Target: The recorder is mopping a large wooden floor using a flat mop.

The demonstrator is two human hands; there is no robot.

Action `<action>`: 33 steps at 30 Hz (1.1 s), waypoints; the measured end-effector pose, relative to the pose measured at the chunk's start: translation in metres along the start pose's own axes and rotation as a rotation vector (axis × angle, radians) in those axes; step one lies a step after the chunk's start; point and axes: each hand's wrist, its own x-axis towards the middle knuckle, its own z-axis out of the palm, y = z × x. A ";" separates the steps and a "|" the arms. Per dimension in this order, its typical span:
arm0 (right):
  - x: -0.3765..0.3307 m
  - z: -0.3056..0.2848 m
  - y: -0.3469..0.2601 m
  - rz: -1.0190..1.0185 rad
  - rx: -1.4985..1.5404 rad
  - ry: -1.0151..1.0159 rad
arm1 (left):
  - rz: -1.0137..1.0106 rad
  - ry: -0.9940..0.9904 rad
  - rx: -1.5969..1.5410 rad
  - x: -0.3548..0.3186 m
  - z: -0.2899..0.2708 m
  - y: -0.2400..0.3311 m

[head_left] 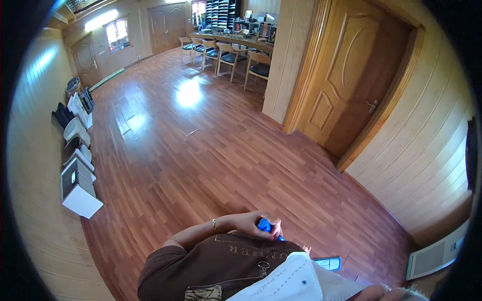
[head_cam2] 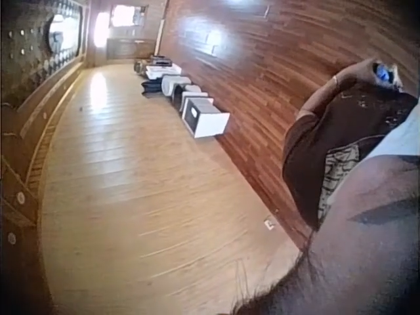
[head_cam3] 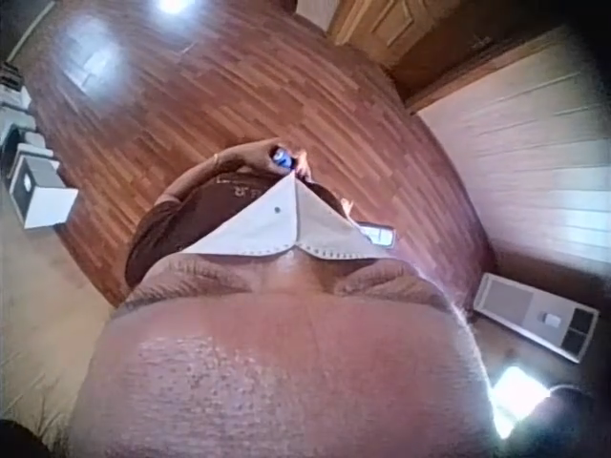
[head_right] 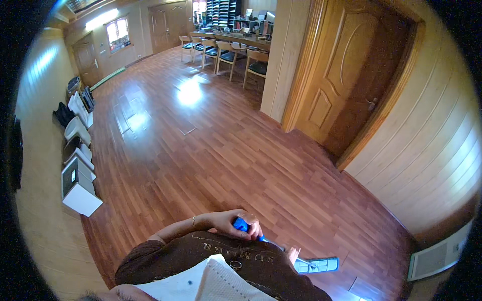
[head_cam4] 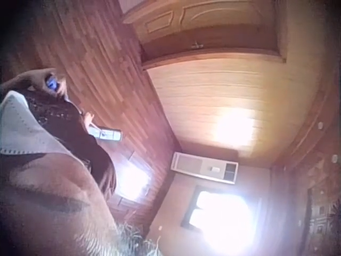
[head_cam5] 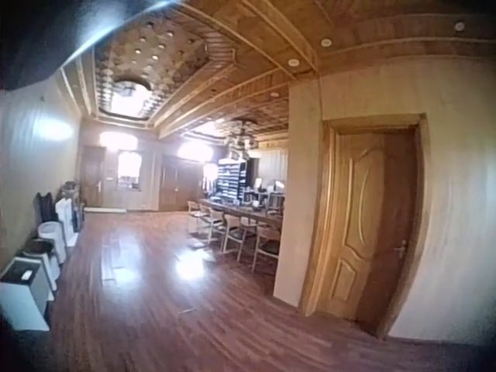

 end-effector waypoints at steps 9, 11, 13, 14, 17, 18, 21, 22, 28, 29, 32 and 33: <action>0.154 -0.175 -0.137 -0.387 0.315 0.165 | 0.086 0.190 0.129 -0.002 -0.065 0.035; 0.193 -0.176 -0.145 -0.405 0.334 0.085 | 0.072 0.244 0.219 0.005 -0.083 0.043; 0.237 -0.192 -0.168 -0.454 0.384 -0.091 | 0.062 0.318 0.264 0.004 -0.098 0.047; 0.261 -0.171 -0.164 -0.476 0.474 0.039 | 0.059 0.354 0.296 0.012 -0.105 0.048; 0.324 -0.166 -0.191 -0.530 0.252 -0.105 | 0.105 0.459 0.459 0.015 -0.126 0.034; 0.345 -0.160 -0.200 -0.552 0.251 -0.106 | 0.099 0.463 0.489 0.013 -0.136 0.026; 0.396 -0.148 -0.231 -0.675 0.335 -0.095 | 0.066 0.595 0.556 0.009 -0.154 0.006; 0.414 -0.143 -0.241 -0.708 0.277 -0.079 | 0.062 0.625 0.564 0.008 -0.159 -0.001; 0.477 -0.107 -0.313 -0.875 0.137 -0.113 | 0.054 1.021 0.877 0.001 -0.165 -0.047; 0.484 -0.105 -0.327 -0.894 0.114 -0.148 | 0.036 1.052 0.879 -0.001 -0.164 -0.058; 0.492 -0.098 -0.378 -0.962 0.065 -0.335 | 0.016 1.187 0.907 -0.014 -0.156 -0.073; 0.488 -0.093 -0.394 -1.000 0.043 -0.317 | -0.044 1.222 0.949 -0.016 -0.149 -0.069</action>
